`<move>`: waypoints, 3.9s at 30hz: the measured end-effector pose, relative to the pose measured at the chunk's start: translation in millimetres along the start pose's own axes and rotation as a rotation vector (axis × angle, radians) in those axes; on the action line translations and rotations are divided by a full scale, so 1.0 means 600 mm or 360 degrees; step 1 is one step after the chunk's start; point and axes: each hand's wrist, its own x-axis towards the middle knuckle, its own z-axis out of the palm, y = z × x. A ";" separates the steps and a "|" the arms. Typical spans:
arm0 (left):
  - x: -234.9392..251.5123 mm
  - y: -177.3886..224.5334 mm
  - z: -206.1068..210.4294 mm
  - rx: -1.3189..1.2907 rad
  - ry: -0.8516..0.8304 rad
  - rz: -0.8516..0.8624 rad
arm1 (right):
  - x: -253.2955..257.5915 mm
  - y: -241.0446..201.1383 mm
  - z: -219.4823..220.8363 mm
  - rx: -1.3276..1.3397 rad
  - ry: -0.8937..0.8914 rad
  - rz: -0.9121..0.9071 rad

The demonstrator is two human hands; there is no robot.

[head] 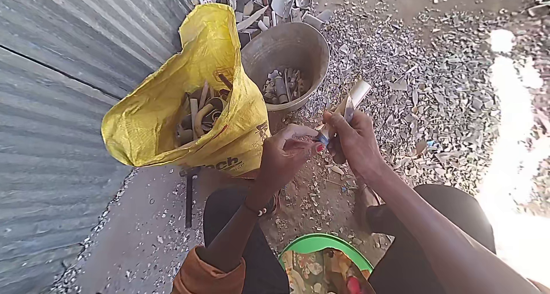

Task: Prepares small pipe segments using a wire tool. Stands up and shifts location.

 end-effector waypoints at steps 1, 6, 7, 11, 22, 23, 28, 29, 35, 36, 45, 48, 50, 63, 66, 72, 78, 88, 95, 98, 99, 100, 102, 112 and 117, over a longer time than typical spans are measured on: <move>-0.001 -0.003 0.004 -0.0021 0.0039 0.0030 | -0.001 0.001 0.002 -0.0051 0.0019 0.0012; 0.003 -0.004 0.002 -0.0036 0.0097 -0.0023 | 0.000 0.001 0.005 -0.0101 0.0010 0.0082; 0.003 -0.005 0.003 0.0017 0.0100 -0.0030 | 0.001 0.002 0.005 -0.0066 0.0005 0.0086; 0.000 0.002 0.012 -0.0019 0.0175 -0.0141 | 0.006 0.000 0.001 0.0087 -0.0009 0.0204; 0.007 0.039 0.041 -0.0945 0.0581 -0.0786 | -0.001 -0.001 0.004 -0.0387 -0.0486 -0.0803; 0.009 0.043 0.037 -0.1050 0.0575 -0.0893 | 0.000 0.000 0.003 -0.0491 -0.0513 -0.0909; 0.019 0.042 0.012 -0.1376 0.0314 -0.0933 | 0.005 -0.010 -0.011 -0.0268 -0.0577 -0.0843; 0.020 0.040 0.005 -0.1409 0.0213 -0.0881 | 0.006 -0.012 -0.015 -0.0193 -0.0580 -0.0759; 0.015 0.029 -0.023 -0.1303 -0.0242 -0.0723 | 0.006 0.000 -0.043 -0.0067 -0.0601 -0.0608; 0.015 0.036 -0.020 -0.1245 -0.0155 -0.0785 | 0.004 0.002 -0.044 -0.0078 -0.0581 -0.0583; 0.010 0.011 0.002 -0.0150 0.0309 -0.0031 | 0.009 0.002 -0.006 0.0610 0.0086 0.0583; 0.009 0.004 0.014 -0.0049 0.0309 0.0066 | 0.017 -0.004 0.003 0.0690 0.0227 0.0658; 0.010 -0.002 0.015 0.0027 0.0360 0.0147 | 0.018 -0.008 0.008 0.0657 0.0247 0.0614; 0.006 0.018 0.003 -0.0135 0.0513 0.0182 | 0.008 -0.024 0.000 0.0590 -0.0225 0.0261; 0.011 0.034 -0.003 -0.0353 0.0582 0.0002 | 0.004 -0.025 0.006 0.0593 -0.0322 0.0100; 0.023 0.041 -0.032 -0.0509 0.0750 -0.0258 | -0.003 -0.018 0.037 0.0731 -0.0362 -0.0044; 0.043 0.020 -0.054 -0.0734 0.0614 -0.0631 | -0.001 -0.005 0.055 0.0848 -0.0243 0.0006; 0.026 0.016 -0.104 -0.0826 -0.0132 -0.0957 | 0.021 -0.022 0.010 0.0886 -0.0499 -0.0194; -0.001 0.021 -0.066 -0.0728 -0.0385 -0.0601 | 0.018 -0.001 0.013 0.0868 -0.0445 -0.0044; 0.002 0.011 -0.038 -0.0671 -0.0096 -0.0387 | 0.016 -0.003 0.018 0.0867 -0.0385 -0.0010; 0.002 0.010 -0.030 -0.0635 0.0025 -0.0331 | 0.016 -0.004 0.020 0.0870 -0.0354 0.0018; 0.002 0.007 -0.023 -0.0552 0.0136 -0.0254 | 0.016 -0.005 0.023 0.0864 -0.0305 0.0060; 0.005 0.001 -0.015 -0.0355 0.0230 -0.0015 | 0.017 -0.008 0.028 0.0854 -0.0148 0.0177; 0.005 -0.005 -0.001 0.0142 0.0457 0.0280 | 0.019 -0.012 0.041 0.0758 0.0055 0.0351; 0.023 0.020 -0.008 -0.0553 0.0734 -0.0335 | 0.016 -0.003 0.057 0.0719 -0.0370 -0.0213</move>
